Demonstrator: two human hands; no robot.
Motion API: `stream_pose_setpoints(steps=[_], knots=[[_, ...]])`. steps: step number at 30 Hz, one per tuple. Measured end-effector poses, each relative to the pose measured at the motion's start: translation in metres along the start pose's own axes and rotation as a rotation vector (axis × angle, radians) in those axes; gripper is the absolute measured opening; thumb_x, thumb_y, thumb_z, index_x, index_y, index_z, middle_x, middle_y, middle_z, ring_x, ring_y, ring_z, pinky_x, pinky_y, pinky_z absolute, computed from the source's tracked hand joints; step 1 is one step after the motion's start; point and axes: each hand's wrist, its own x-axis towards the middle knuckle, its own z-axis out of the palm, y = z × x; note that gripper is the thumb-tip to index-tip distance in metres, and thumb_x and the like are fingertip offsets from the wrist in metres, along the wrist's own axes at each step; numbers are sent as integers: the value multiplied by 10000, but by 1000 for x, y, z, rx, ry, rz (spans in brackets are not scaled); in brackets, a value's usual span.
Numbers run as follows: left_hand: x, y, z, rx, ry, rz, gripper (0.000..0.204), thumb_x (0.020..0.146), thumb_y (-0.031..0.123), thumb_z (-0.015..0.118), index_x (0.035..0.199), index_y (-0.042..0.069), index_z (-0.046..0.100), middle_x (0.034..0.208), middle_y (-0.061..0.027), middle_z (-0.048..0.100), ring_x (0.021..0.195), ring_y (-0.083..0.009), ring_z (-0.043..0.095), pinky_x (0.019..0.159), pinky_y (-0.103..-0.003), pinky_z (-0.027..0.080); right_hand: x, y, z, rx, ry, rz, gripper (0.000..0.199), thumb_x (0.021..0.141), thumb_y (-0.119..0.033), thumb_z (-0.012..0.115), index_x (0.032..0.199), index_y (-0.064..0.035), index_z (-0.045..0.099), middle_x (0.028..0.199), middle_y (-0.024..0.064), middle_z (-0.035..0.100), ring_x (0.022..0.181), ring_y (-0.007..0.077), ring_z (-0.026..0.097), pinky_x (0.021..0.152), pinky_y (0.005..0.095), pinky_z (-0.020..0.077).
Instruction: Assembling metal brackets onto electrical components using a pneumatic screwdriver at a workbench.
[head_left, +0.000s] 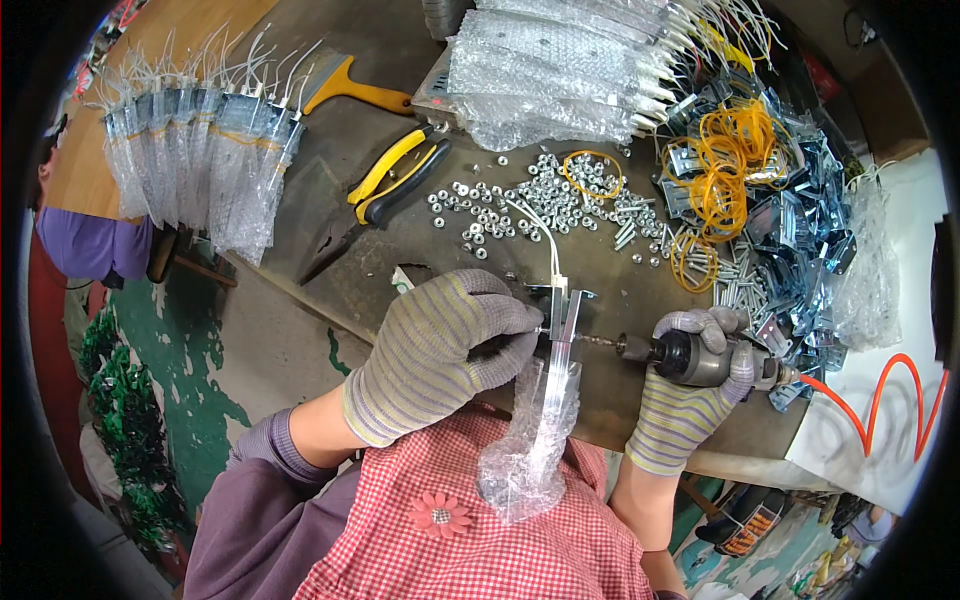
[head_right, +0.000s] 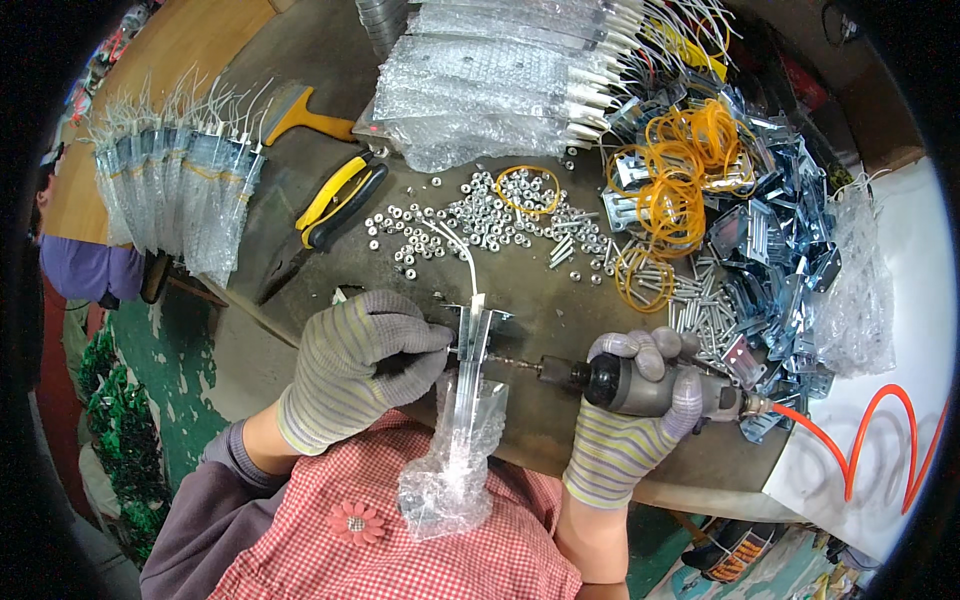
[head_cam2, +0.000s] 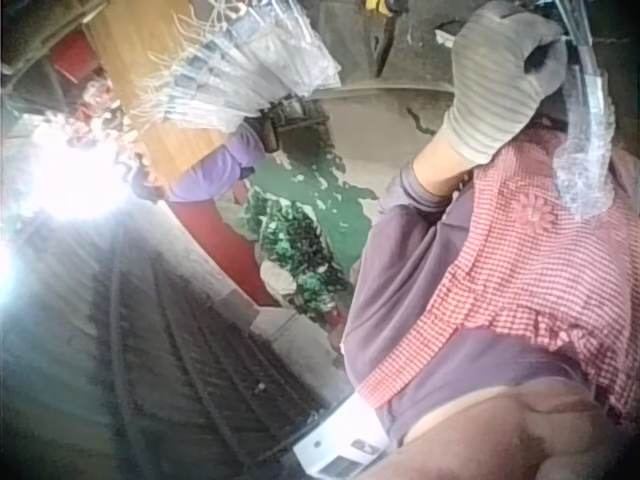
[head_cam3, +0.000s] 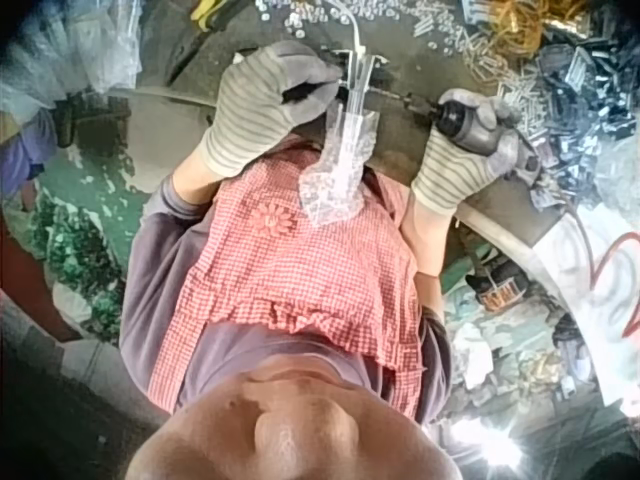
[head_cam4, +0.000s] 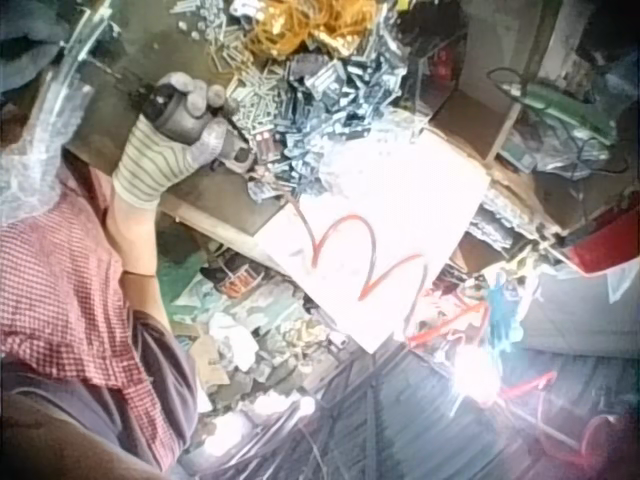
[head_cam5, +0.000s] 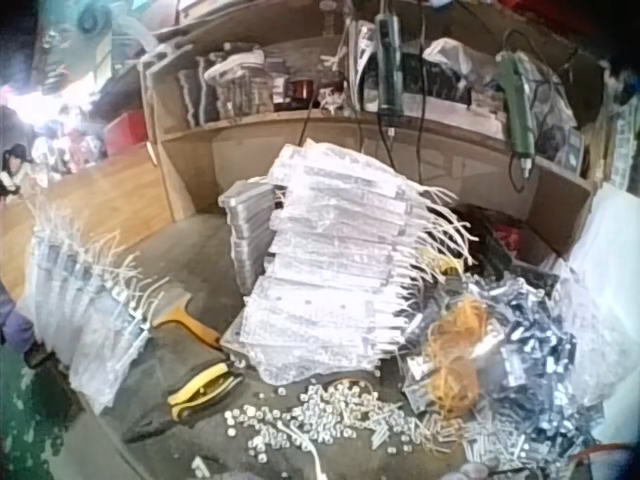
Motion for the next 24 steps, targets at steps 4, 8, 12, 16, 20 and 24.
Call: stream_pose_setpoints(steps=[4, 8, 12, 16, 20, 24], knots=[[2, 1, 0, 2, -42, 0, 216, 714, 185, 802, 907, 108, 744, 855, -54, 663, 745, -230, 646, 650, -333, 507, -1, 1, 1, -10, -13, -5, 309, 849, -76, 676, 1141, -92, 575, 996, 30, 579, 847, 142, 536, 923, 394, 450], [5, 5, 0, 25, -51, 49, 210, 722, 157, 784, 913, 90, 727, 852, -67, 657, 755, -253, 643, 656, -346, 512, -1, 4, 5, -58, 13, -22, 368, 887, -131, 660, 1240, -79, 571, 1061, 43, 591, 865, 129, 534, 920, 365, 456], [10, 9, 3, 87, -52, 136, 200, 740, 228, 765, 840, 75, 686, 850, -86, 647, 770, -274, 643, 637, -363, 504, -1, 4, 3, -64, -22, -35, 427, 894, -146, 656, 1301, -67, 556, 1102, 52, 599, 875, 128, 537, 926, 361, 456], [16, 26, 9, 263, -231, -93, 348, 758, 399, 727, 735, 70, 616, 724, -123, 615, 680, -313, 625, 578, -412, 479, -2, 4, 3, -71, -10, -34, 314, 884, -121, 654, 1185, -75, 576, 1018, 35, 570, 858, 127, 530, 907, 359, 456], [14, 19, 21, 199, -164, -91, 415, 781, 456, 700, 710, 56, 609, 621, -143, 578, 590, -337, 600, 545, -435, 466, -4, 5, 4, -79, -36, -39, 228, 872, -94, 648, 1084, -93, 565, 942, 20, 522, 830, 126, 520, 882, 356, 452], [15, 17, 21, 155, -155, -87, 432, 782, 462, 698, 706, 47, 606, 625, -148, 578, 597, -344, 601, 548, -432, 468, -5, 7, 5, -71, -21, -61, 252, 869, -95, 648, 1107, -94, 564, 948, 22, 522, 821, 128, 522, 885, 350, 448]])
